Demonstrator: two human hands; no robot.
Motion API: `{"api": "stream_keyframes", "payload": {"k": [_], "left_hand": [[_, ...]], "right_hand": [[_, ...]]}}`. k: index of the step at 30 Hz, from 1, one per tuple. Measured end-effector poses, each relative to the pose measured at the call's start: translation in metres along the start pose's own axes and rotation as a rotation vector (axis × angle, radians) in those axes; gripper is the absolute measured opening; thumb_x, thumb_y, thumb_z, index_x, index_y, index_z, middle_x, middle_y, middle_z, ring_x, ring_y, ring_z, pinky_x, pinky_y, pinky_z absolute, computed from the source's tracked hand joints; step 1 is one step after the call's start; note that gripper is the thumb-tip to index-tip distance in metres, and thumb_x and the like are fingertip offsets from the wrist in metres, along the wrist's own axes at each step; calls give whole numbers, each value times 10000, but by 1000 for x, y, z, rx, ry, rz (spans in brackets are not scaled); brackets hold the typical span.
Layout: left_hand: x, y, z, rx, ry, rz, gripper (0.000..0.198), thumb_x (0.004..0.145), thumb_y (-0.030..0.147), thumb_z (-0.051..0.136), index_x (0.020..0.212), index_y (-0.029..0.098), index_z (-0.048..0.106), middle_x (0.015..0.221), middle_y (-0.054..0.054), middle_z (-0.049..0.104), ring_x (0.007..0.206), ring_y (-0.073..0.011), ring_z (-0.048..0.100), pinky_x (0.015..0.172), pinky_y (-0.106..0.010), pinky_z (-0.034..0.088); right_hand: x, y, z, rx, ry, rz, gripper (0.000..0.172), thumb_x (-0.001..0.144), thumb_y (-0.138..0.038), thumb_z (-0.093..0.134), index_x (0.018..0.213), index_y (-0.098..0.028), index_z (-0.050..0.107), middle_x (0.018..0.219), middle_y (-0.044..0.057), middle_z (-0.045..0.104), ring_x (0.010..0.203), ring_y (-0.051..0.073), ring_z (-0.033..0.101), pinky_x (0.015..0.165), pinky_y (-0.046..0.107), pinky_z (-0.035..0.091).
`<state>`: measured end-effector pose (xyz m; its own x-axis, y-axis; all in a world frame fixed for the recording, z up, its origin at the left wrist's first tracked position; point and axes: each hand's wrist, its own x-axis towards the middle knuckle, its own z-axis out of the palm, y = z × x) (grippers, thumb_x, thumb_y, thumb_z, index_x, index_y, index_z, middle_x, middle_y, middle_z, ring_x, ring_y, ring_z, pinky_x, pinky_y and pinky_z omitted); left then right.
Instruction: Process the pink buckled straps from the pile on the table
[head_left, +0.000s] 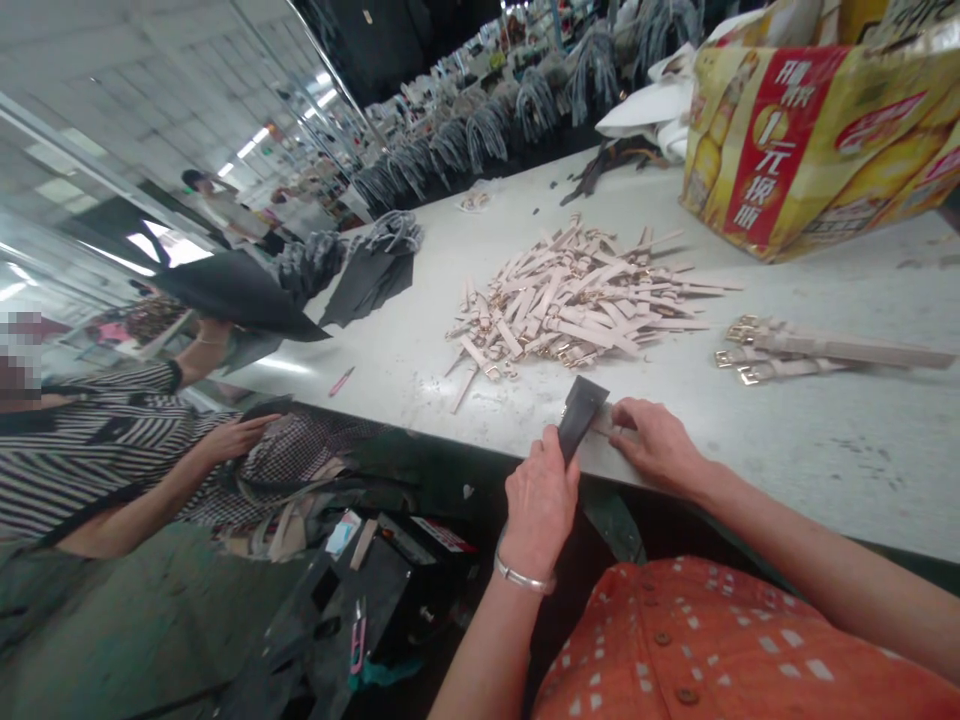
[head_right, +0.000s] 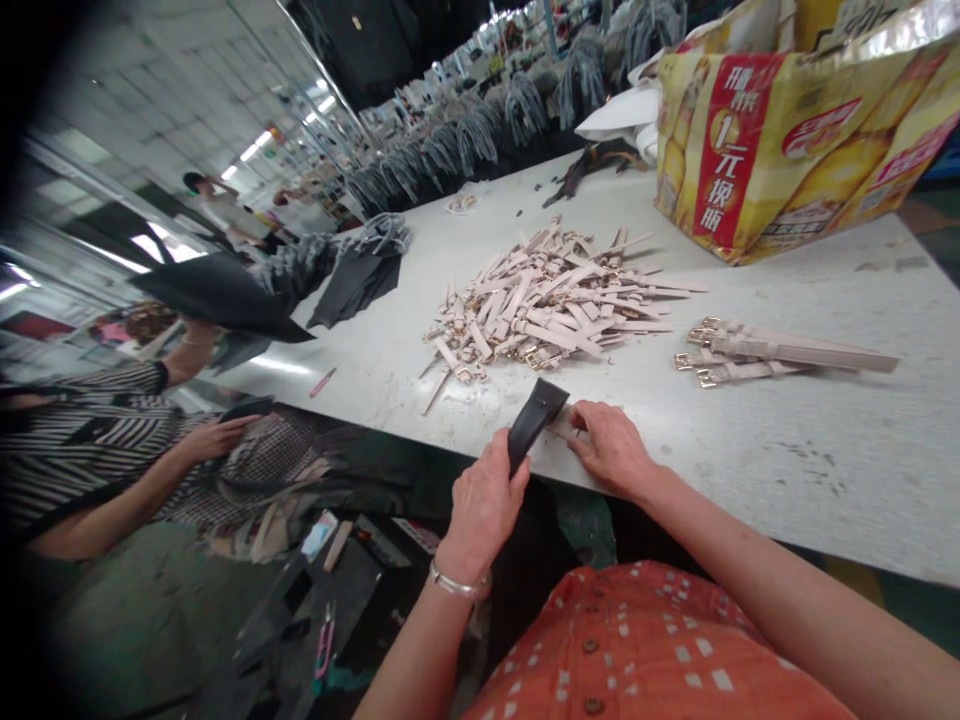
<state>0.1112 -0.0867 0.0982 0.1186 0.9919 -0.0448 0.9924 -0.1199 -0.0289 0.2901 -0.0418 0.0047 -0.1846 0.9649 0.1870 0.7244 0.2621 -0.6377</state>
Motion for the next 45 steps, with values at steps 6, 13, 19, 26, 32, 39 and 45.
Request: {"api": "stream_keyframes", "payload": {"k": [6, 13, 19, 26, 32, 39, 45], "left_hand": [[-19, -22, 1, -30, -12, -38, 349, 942, 355, 365, 1263, 218, 344, 963, -28, 621, 779, -192, 639, 608, -287, 428], [-44, -18, -4, 32, -166, -23, 380, 943, 326, 361, 1307, 227, 319, 995, -41, 597, 825, -179, 628, 642, -272, 437], [-19, 1, -3, 48, -120, 0, 262, 922, 339, 410, 1149, 208, 415, 904, -36, 602, 753, -186, 633, 591, -266, 423], [0, -11, -16, 9, -93, 13, 226, 917, 362, 410, 1099, 229, 410, 866, -14, 635, 723, -221, 649, 568, -286, 401], [-16, -42, -34, -44, -184, 85, 211, 911, 341, 426, 1110, 269, 416, 905, 8, 637, 806, -201, 640, 634, -273, 413], [-21, -38, -55, -86, -349, 191, 214, 897, 326, 448, 1107, 294, 427, 946, 23, 627, 807, -173, 632, 635, -249, 408], [-9, -24, -56, 29, -377, 283, 181, 891, 342, 460, 1057, 276, 436, 909, 13, 626, 782, -193, 637, 647, -275, 416]], "right_hand": [[1, -1, 0, 4, -10, -10, 161, 770, -220, 629, 852, -189, 495, 792, -3, 534, 753, 164, 477, 710, 279, 302], [1, -2, -1, 3, -25, 9, 124, 809, -267, 584, 850, -182, 503, 799, 18, 539, 752, 171, 471, 698, 279, 299], [1, -5, -4, -2, -33, 26, 136, 790, -256, 599, 838, -178, 498, 782, 18, 539, 738, 170, 467, 689, 275, 295], [3, -6, -12, 18, -108, 25, 107, 767, -198, 606, 835, -177, 526, 773, 9, 549, 735, 159, 475, 668, 261, 296], [7, 7, -43, 42, -350, -47, 153, 703, -140, 630, 837, -210, 606, 742, -8, 567, 669, 139, 491, 589, 236, 301], [2, 22, -51, 180, -326, -145, 175, 758, -132, 584, 917, -184, 634, 878, 33, 599, 838, 175, 522, 753, 268, 387], [-4, 27, -46, 227, -258, -156, 184, 782, -166, 592, 962, -186, 626, 921, 36, 587, 879, 174, 514, 784, 274, 393]]}}
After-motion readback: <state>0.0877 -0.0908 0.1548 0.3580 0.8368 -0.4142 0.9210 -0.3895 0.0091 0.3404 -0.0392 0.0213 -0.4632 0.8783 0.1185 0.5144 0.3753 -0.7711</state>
